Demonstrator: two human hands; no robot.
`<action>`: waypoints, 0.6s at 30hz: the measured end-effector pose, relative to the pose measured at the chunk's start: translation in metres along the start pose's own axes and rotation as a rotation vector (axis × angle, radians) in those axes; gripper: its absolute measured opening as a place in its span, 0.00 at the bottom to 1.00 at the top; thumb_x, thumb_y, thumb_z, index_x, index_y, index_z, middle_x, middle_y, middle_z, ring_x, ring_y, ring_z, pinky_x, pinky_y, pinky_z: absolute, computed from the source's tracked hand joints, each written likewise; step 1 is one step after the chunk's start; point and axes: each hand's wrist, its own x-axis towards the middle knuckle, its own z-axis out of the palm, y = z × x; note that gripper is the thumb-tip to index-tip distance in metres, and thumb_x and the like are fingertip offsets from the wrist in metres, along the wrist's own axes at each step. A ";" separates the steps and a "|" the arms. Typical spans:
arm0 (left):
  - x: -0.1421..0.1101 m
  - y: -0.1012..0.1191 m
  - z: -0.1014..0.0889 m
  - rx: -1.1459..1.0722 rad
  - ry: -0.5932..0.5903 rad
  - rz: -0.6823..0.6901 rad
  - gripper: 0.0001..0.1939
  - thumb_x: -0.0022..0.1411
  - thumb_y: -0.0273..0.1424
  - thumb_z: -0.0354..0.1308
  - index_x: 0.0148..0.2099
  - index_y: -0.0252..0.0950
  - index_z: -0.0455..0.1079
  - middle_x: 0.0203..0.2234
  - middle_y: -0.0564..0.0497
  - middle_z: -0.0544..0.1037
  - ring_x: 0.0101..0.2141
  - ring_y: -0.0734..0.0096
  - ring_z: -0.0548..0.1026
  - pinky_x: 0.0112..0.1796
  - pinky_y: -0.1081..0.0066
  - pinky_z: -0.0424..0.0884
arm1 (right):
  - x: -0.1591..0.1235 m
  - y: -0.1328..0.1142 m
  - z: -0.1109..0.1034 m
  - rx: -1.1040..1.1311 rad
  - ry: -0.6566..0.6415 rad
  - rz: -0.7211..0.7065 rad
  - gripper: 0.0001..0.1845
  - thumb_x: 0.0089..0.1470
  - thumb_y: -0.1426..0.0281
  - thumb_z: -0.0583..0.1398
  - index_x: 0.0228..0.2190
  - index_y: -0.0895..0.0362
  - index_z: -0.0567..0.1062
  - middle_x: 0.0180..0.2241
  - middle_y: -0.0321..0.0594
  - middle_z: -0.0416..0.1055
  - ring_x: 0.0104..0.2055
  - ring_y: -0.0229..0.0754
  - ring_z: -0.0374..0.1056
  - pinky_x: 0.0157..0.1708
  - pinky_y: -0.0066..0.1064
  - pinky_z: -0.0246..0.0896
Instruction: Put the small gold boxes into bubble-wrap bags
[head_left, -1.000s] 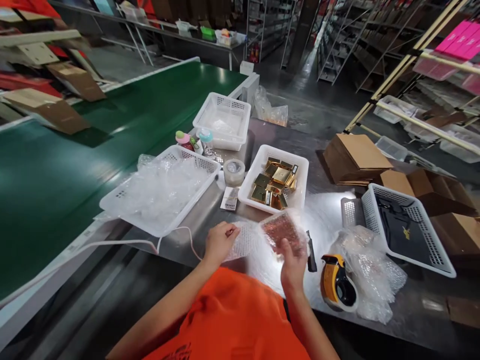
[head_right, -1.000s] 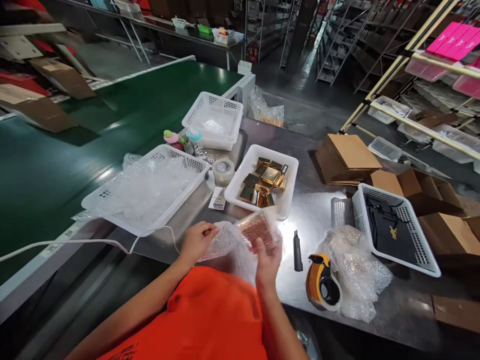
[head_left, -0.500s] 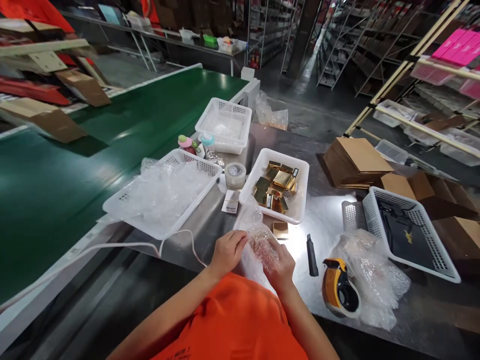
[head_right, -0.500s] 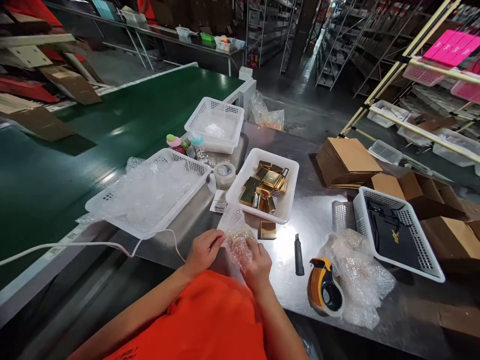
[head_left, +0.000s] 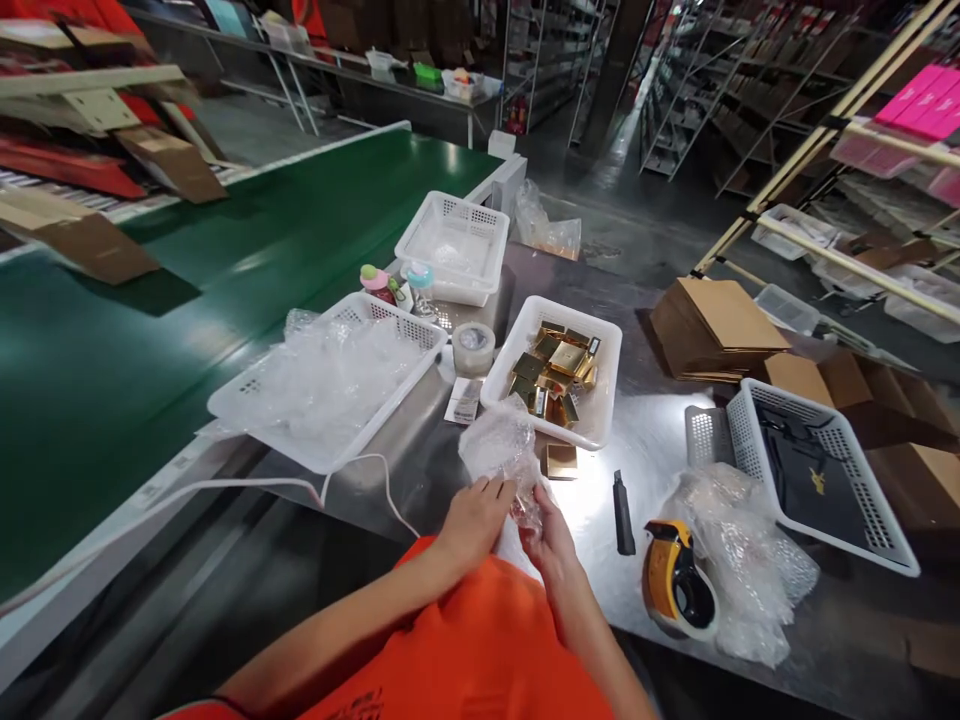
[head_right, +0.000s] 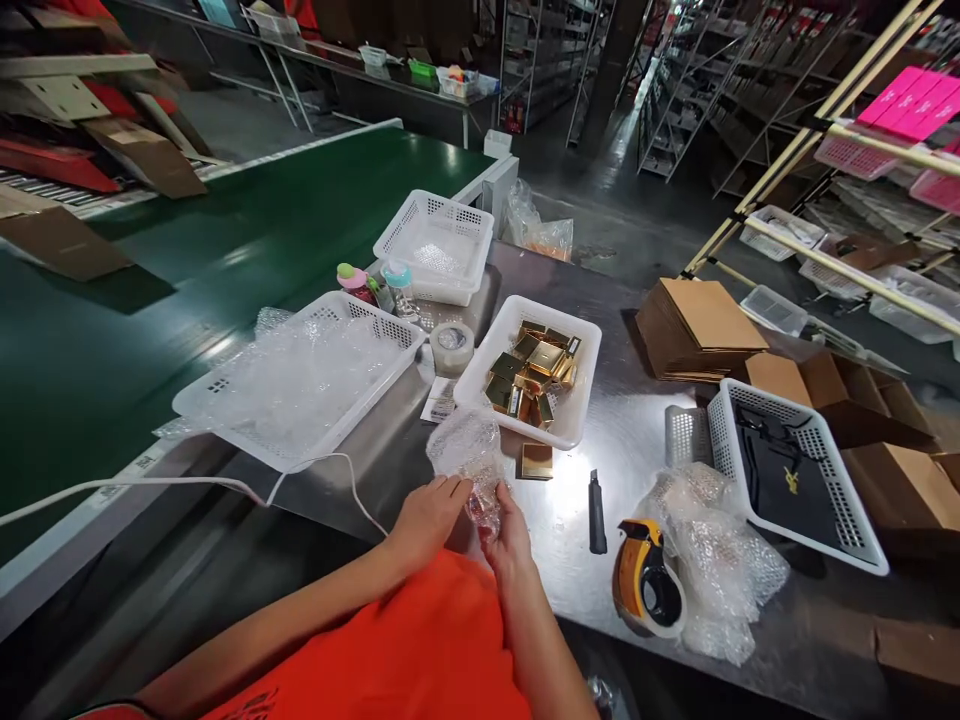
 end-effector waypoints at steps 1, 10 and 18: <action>0.001 -0.002 0.000 0.012 -0.009 -0.019 0.14 0.64 0.18 0.45 0.44 0.35 0.69 0.37 0.42 0.77 0.39 0.56 0.75 0.32 0.67 0.67 | 0.001 0.001 -0.001 0.005 0.013 -0.004 0.16 0.40 0.60 0.69 0.27 0.57 0.74 0.23 0.38 0.75 0.18 0.35 0.66 0.10 0.21 0.53; 0.018 -0.013 0.005 -0.302 0.279 0.149 0.11 0.62 0.22 0.46 0.40 0.35 0.69 0.33 0.45 0.77 0.36 0.64 0.75 0.39 0.69 0.69 | -0.005 0.009 0.011 -0.584 0.229 -0.660 0.10 0.43 0.62 0.65 0.30 0.53 0.76 0.33 0.42 0.76 0.39 0.47 0.70 0.40 0.39 0.68; 0.006 0.011 0.004 -0.074 0.210 0.357 0.08 0.59 0.21 0.49 0.37 0.35 0.68 0.27 0.48 0.75 0.30 0.65 0.74 0.29 0.70 0.67 | 0.003 0.003 0.012 -0.497 0.071 -0.583 0.14 0.44 0.58 0.62 0.18 0.53 0.68 0.17 0.33 0.64 0.24 0.41 0.62 0.24 0.33 0.64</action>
